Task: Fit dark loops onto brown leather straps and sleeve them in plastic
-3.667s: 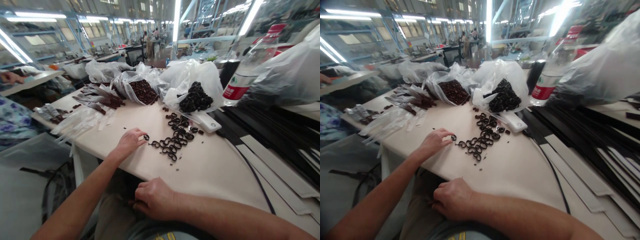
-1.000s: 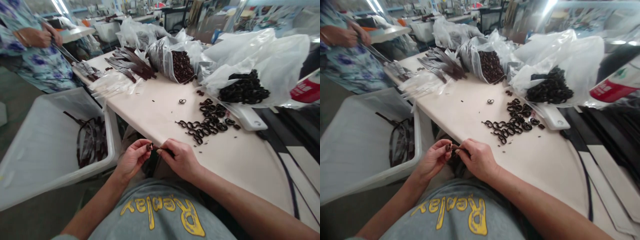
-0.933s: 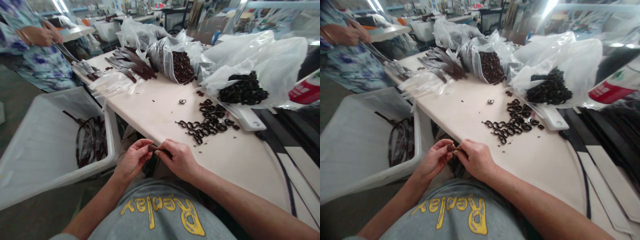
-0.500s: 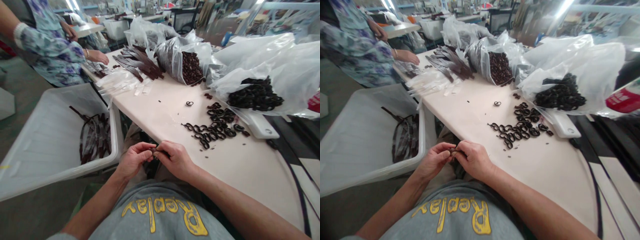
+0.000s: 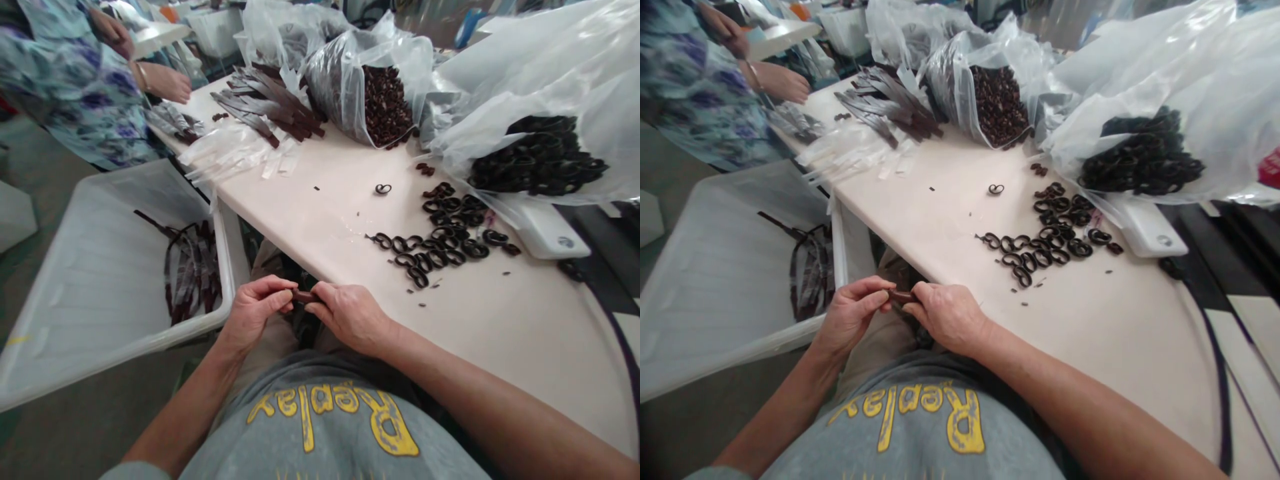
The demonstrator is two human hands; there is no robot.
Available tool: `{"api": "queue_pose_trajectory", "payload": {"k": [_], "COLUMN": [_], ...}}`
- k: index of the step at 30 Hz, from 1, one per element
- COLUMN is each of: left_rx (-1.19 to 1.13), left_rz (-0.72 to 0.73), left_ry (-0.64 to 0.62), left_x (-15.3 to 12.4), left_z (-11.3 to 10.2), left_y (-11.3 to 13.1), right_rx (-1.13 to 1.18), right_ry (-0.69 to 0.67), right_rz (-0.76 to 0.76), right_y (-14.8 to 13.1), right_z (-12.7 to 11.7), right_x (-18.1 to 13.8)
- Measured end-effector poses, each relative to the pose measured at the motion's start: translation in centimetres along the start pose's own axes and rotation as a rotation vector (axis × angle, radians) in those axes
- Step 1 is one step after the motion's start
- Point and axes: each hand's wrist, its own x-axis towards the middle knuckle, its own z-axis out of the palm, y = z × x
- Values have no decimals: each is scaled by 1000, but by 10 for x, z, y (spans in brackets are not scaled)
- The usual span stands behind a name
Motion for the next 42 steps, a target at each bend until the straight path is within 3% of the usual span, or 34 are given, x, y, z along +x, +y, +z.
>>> {"api": "queue_pose_trajectory", "payload": {"k": [5,10,13,16,18,23,29,36,42], "left_rx": [34,18,-18,-24,-14,-3,61,-82,-49], "left_rz": [-99,-126,-59,-7,1,-20,-93,32,-69], "left_ry": [-66,-174,-81,55,83,31,-189,47,-45], "left_x": [0,-2,-2,-2,-2,-4,-6,3,-1], "left_z": [6,11,7,0,-4,-5,4,-9,-5], "left_y": [-2,-8,-2,10,15,11,-3,5,-2], "right_rx": [-6,252,291,179,99,30,166,78,40], "right_ry": [-69,-130,-123,-109,-116,-160,-164,-151,-179], "right_rz": [-7,-152,-133,-66,-36,-38,-100,-15,-5], "right_y": [1,6,6,3,0,-5,-5,-4,-7], "right_z": [1,-1,-4,-4,-3,1,-1,-3,4], "right_x": [-2,-1,1,0,-1,-4,-4,-1,-3]}}
